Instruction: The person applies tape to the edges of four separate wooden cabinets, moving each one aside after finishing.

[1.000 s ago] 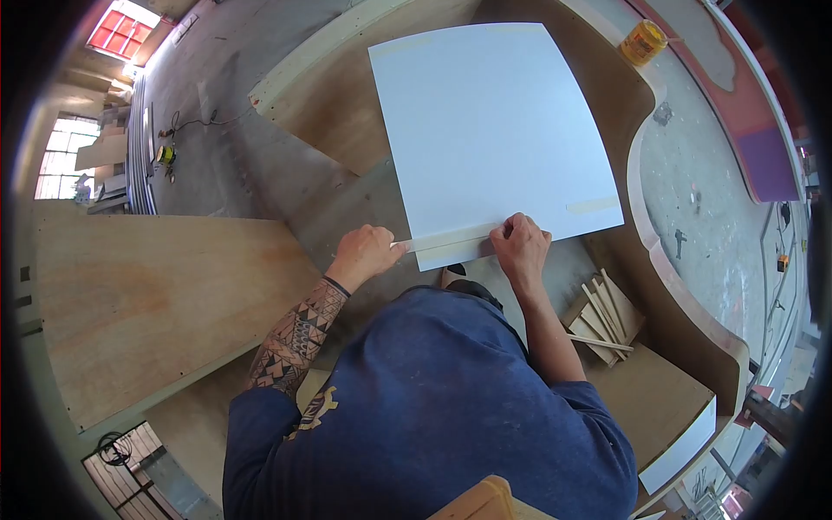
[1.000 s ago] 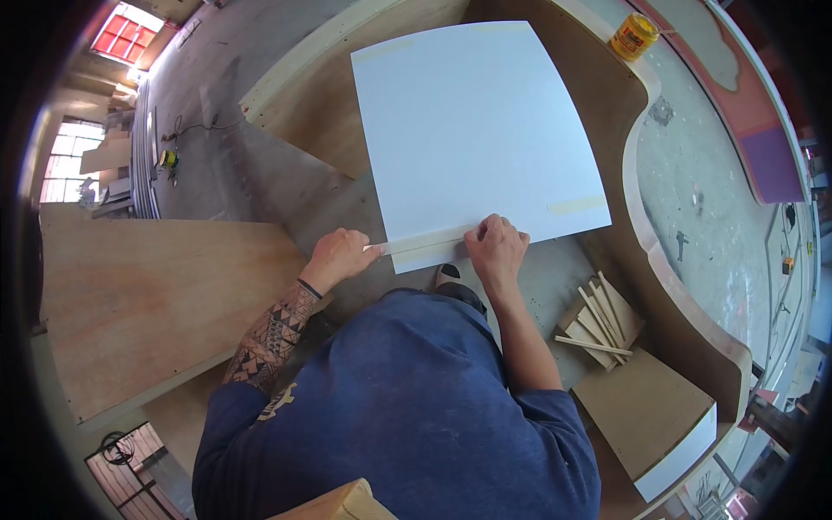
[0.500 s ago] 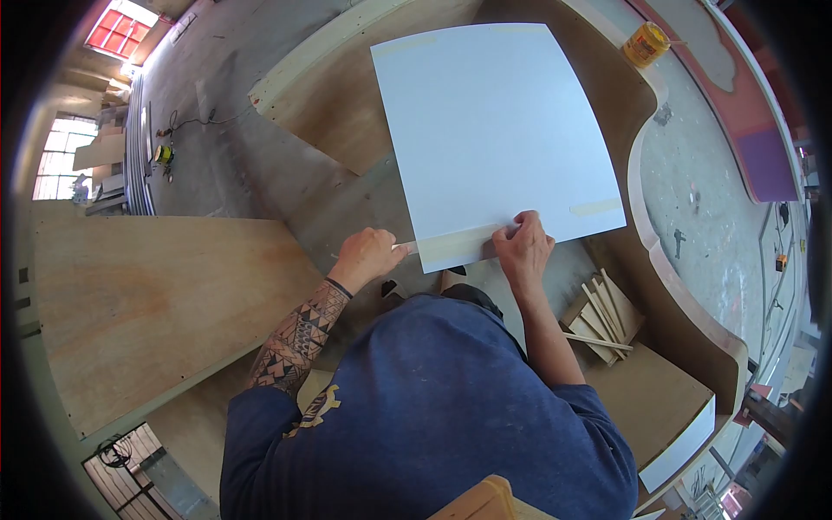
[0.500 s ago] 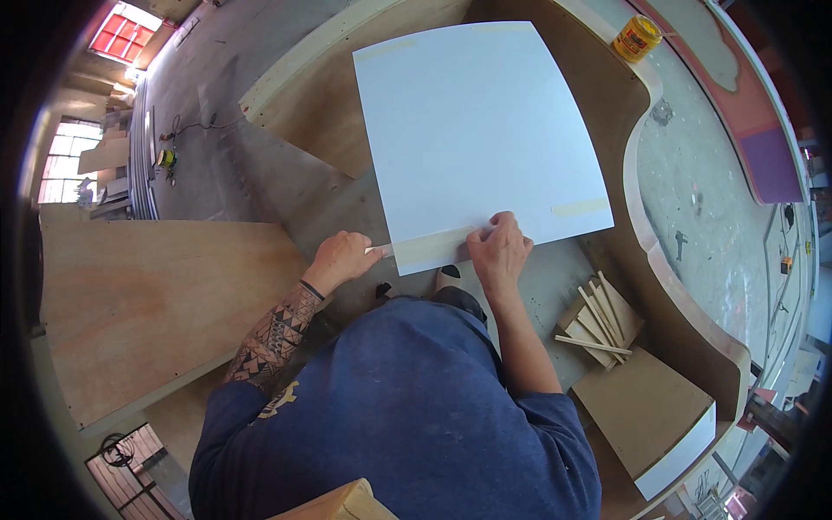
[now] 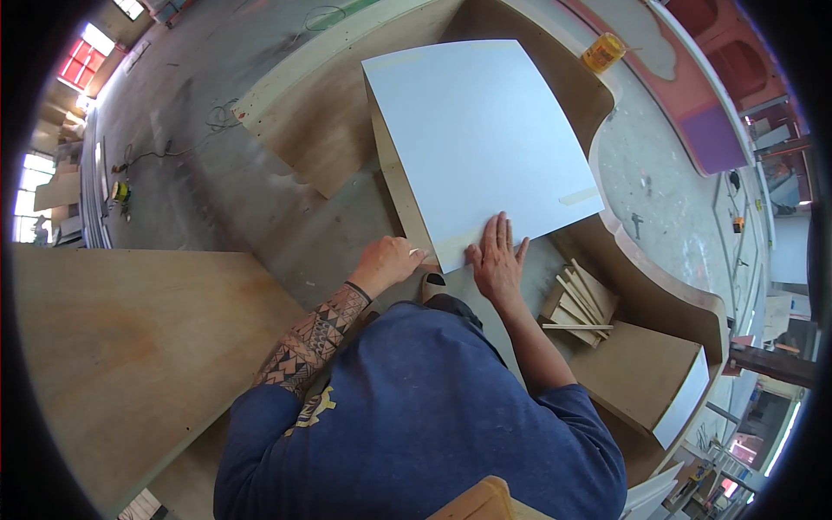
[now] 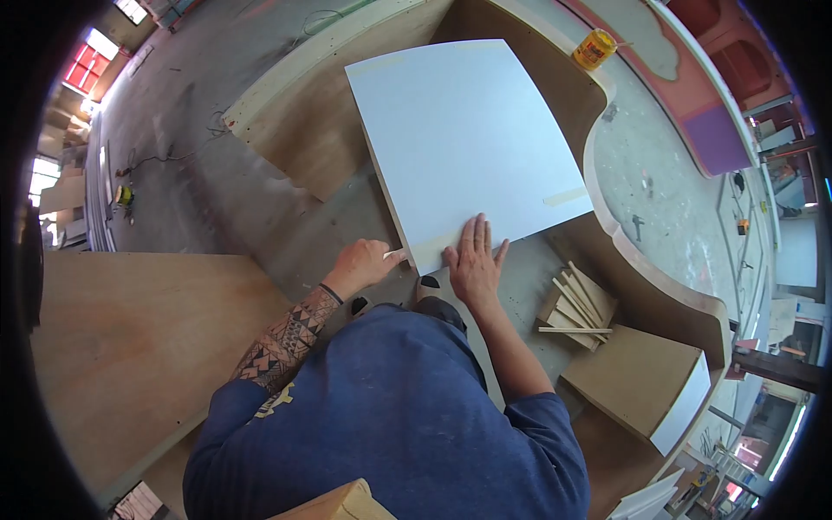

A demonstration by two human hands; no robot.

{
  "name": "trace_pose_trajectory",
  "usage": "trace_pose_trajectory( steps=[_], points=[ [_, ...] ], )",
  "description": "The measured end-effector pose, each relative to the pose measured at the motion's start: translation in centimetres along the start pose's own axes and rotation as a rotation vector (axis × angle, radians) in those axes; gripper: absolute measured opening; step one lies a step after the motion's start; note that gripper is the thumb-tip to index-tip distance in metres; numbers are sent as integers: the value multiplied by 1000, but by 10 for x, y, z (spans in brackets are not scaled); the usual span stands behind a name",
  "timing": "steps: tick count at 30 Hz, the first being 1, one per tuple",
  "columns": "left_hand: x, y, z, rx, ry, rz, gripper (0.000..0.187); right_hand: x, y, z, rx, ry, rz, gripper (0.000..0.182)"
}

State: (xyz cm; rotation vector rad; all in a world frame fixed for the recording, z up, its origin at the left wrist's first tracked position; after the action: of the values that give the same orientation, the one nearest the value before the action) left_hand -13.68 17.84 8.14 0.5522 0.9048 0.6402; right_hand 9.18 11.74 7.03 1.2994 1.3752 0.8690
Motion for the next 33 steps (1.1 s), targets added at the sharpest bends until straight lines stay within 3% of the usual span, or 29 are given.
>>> trace_pose_trajectory(
  steps=[7, 10, 11, 13, 14, 18, 20, 24, 27, 29, 33],
  points=[
    [7, -13, -22, -149, -162, 46, 56, 28, 1, -20, -43, -387, -102, 119],
    [7, -18, -29, -249, -246, 9, 50, 38, -3, -24, 18, -548, -81, 123],
    [9, -23, -32, -291, -290, -15, 47, 46, -6, -30, 0, -542, -86, 123],
    [10, -30, -41, -354, -366, 0, 44, 53, -3, -36, 100, -597, 125, 118],
    [6, -27, -41, -397, -442, 14, 42, 55, -6, -45, 91, -594, 115, 118],
    [10, -35, -60, -429, -431, -105, 41, 66, -9, -66, 28, -514, 170, 98],
    [4, -30, -63, -470, -561, 15, 39, 62, -8, -66, 33, -517, 199, 94],
    [15, -46, -78, -424, -486, -106, 39, 61, -9, -68, 6, -536, 174, 93],
    [17, -47, -98, -368, -402, 23, 41, 61, -8, -67, 19, -530, 184, 93],
    [20, -57, -110, -493, -370, -102, 45, 61, -8, -68, -5, -540, 175, 93],
    [11, -60, -129, -591, -403, -47, 42, 63, -9, -67, 10, -528, 179, 93]
  ],
)
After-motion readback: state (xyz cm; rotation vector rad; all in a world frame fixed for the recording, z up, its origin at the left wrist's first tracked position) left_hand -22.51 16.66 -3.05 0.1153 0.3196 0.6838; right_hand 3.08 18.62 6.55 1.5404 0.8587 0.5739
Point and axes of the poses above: each hand's wrist, its own x-axis towards the middle knuckle, its own y-axis out of the back of the hand, z = x × y, the point moved 7 cm from there along x, towards the middle knuckle, and after that the axes turned 6 degrees about -z, right-handed, at the moved point
